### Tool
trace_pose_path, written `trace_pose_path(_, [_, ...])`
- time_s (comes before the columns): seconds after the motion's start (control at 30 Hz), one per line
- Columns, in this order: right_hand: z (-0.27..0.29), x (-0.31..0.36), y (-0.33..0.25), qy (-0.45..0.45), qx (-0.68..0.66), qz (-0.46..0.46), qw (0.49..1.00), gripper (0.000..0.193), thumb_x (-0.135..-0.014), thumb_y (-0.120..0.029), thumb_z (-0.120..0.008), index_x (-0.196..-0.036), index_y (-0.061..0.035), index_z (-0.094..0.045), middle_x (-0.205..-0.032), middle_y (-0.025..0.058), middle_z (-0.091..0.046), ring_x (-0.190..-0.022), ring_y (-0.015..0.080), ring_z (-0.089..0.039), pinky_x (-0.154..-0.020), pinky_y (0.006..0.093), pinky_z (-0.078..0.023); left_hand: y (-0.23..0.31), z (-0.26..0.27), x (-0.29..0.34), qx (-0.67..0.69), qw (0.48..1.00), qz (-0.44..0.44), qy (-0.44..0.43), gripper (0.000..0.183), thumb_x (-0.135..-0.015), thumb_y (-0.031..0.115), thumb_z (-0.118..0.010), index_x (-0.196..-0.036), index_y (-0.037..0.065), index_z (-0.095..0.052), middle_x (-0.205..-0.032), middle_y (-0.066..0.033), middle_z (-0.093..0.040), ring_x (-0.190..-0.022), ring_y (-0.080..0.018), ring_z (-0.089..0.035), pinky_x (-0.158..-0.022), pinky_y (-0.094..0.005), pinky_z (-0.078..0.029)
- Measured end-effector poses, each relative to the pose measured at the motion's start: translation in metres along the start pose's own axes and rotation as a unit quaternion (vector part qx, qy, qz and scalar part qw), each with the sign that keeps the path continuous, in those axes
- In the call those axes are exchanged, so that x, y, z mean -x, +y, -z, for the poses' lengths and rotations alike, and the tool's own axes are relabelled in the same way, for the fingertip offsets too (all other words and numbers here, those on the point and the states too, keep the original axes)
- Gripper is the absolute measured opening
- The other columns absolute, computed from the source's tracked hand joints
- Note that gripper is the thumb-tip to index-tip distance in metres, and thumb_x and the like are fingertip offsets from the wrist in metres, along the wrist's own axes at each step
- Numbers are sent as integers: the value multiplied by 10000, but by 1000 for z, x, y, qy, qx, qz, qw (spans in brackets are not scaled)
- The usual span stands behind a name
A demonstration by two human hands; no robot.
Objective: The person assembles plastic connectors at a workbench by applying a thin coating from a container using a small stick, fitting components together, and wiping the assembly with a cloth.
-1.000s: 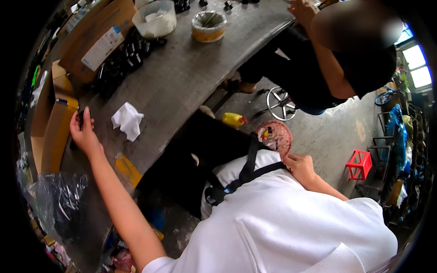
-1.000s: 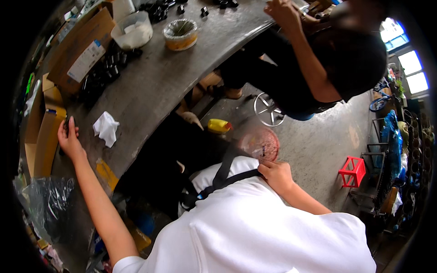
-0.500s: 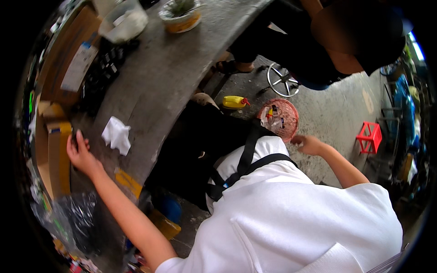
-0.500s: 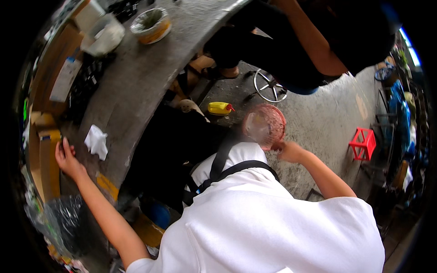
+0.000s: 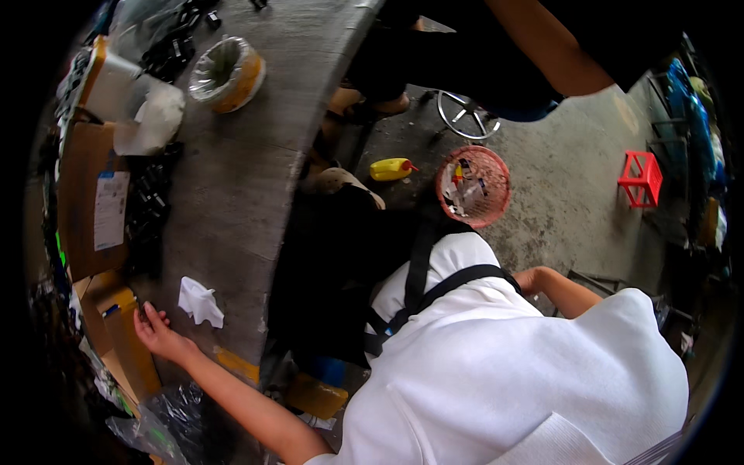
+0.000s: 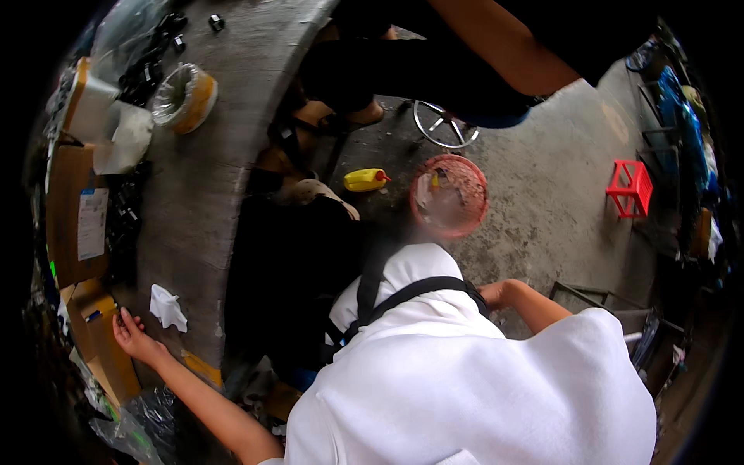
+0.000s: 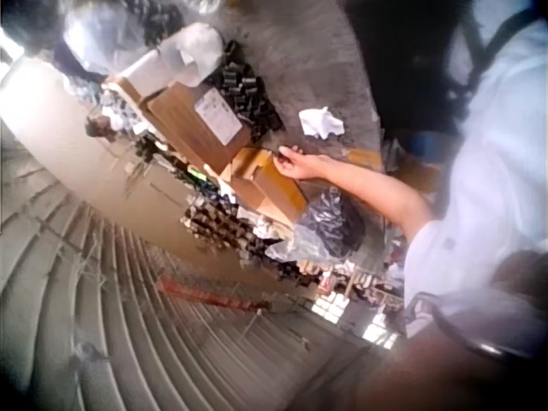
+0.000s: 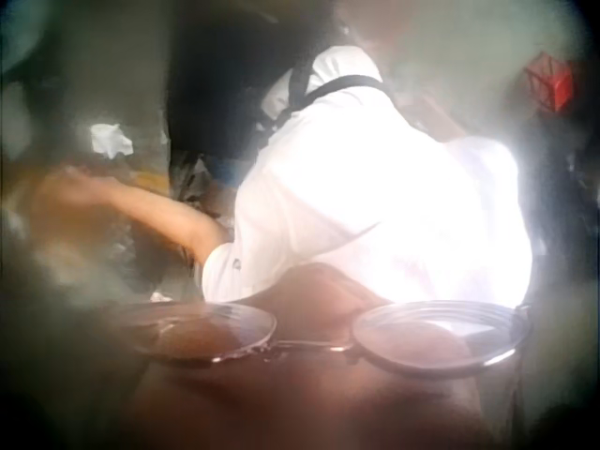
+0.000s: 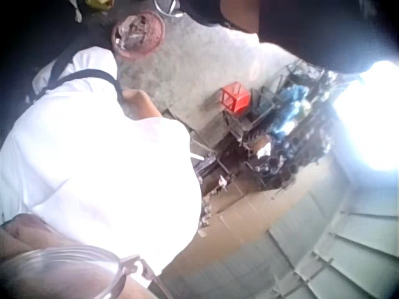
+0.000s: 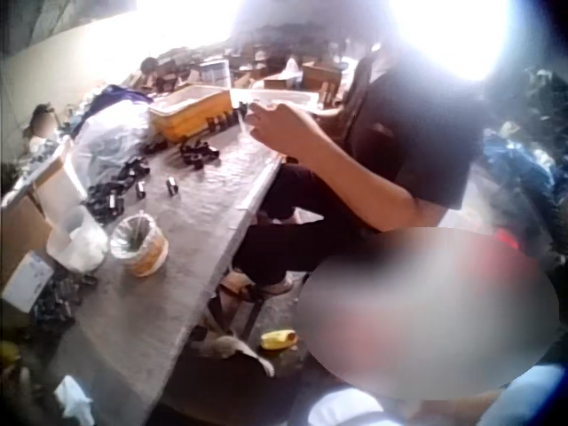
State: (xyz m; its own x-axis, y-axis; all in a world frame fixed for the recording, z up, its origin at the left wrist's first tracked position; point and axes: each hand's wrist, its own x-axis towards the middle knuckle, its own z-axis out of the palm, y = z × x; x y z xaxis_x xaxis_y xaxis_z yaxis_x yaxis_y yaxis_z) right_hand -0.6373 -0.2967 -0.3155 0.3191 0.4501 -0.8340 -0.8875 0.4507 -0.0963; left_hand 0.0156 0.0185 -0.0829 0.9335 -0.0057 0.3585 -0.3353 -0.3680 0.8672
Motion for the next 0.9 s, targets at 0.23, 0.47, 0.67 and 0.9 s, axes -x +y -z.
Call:
trace_pose_path(0.23, [39,-24,38,82,-255,-2,963,482,-821,-304,-655,-1210,-25,-598,-1172,102,-638,-1040,236,-604,-928,386,-460,4,-4,4,0,999,16,32,413,-853,178,-699,-1205,42,-531,-1002,-31,-617,-709,-69,-533,-621,-197,-400])
trace_pose_path(0.47, [45,-2,-4,165,-133,-15,977,417,-818,-243,-625,-1169,-19,-612,-1100,127,-656,-985,246,-628,-871,387,-485,23,-11,10,76,996,26,24,447,-824,65,-714,-1209,2,-497,-1039,-53,-592,-763,-82,-534,-645,-202,-432])
trace_pose_path(0.67, [11,38,-50,240,263,-26,934,367,-815,-191,-600,-1135,-13,-624,-1038,150,-672,-938,255,-649,-822,387,-506,27,-13,14,101,994,27,31,465,-818,48,-715,-1219,-10,-487,-1047,-59,-575,-821,-88,-536,-697,-217,-460])
trace_pose_path(0.9, [-34,84,-118,269,589,-20,762,316,-812,-130,-570,-1094,-6,-639,-967,176,-690,-883,266,-673,-765,388,-532,26,-11,12,127,991,-33,41,529,-794,27,-733,-1264,-4,-491,-1113,-61,-573,-854,-86,-550,-721,-211,-467])
